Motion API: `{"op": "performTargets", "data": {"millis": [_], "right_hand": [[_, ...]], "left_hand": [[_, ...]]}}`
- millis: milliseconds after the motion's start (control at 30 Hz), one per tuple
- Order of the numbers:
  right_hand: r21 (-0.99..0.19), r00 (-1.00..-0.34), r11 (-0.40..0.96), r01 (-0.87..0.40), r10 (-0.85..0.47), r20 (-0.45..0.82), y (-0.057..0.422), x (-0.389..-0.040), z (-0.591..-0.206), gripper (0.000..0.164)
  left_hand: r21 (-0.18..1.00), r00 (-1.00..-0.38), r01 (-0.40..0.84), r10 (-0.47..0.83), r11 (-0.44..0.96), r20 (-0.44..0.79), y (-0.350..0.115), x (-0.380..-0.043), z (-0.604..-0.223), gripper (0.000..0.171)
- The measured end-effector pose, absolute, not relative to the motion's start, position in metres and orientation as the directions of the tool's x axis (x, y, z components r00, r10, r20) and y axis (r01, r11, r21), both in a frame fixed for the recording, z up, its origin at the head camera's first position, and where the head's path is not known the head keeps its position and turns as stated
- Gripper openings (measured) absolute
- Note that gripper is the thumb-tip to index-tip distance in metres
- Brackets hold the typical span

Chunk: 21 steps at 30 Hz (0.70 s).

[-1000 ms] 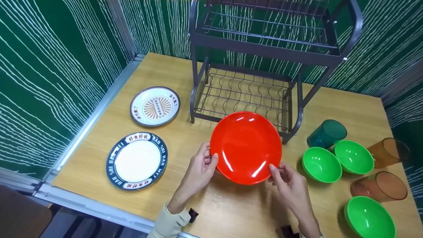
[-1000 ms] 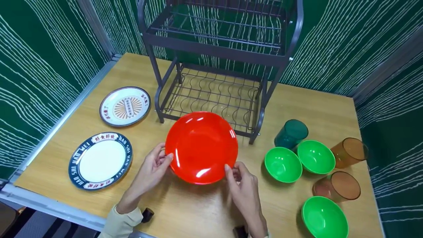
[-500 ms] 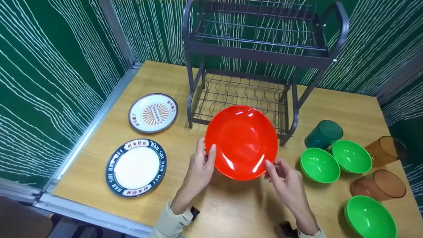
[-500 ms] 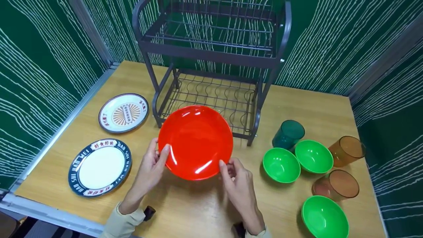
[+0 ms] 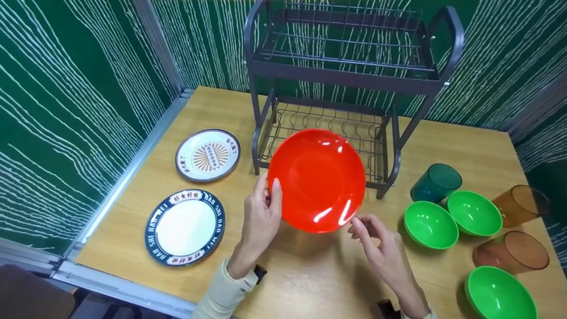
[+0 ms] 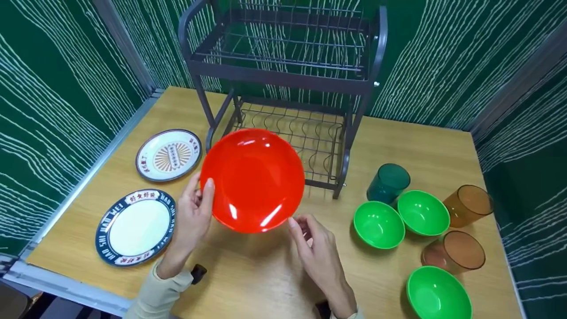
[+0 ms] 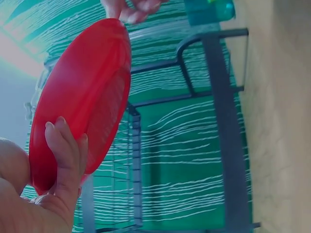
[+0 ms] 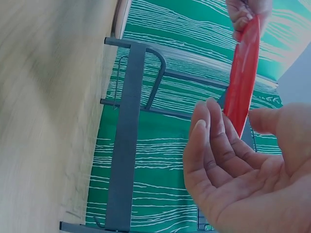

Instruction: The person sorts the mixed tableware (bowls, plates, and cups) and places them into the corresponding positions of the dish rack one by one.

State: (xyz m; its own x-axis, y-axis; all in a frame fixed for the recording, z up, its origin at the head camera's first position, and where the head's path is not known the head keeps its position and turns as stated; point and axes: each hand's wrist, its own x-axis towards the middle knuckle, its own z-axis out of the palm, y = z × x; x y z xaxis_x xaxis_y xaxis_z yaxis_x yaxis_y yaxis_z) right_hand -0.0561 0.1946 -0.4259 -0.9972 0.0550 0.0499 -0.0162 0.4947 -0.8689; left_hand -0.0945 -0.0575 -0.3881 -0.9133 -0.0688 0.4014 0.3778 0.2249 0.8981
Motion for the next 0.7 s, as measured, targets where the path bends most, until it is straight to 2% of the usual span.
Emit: {"op": "performTargets", "data": {"millis": [300,467,700], "right_hand": [[-0.813,-0.999,0.581,0.035,0.051,-0.006,0.204,-0.054,-0.438,0.024],[-0.802,-1.000,0.597,0.012,0.010,-0.007,0.204,-0.055,-0.446,0.015],[-0.799,-0.998,0.597,-0.069,-0.041,0.056,0.198,-0.059,-0.454,0.006]], "left_hand": [[0.812,-0.823,0.515,-0.106,0.276,0.558,-0.065,-0.117,-0.359,0.033],[0.769,-0.771,0.569,-0.136,0.292,0.622,-0.073,-0.124,-0.339,0.031],[0.731,-0.714,0.601,-0.194,0.324,0.673,-0.079,-0.129,-0.319,0.037]]}}
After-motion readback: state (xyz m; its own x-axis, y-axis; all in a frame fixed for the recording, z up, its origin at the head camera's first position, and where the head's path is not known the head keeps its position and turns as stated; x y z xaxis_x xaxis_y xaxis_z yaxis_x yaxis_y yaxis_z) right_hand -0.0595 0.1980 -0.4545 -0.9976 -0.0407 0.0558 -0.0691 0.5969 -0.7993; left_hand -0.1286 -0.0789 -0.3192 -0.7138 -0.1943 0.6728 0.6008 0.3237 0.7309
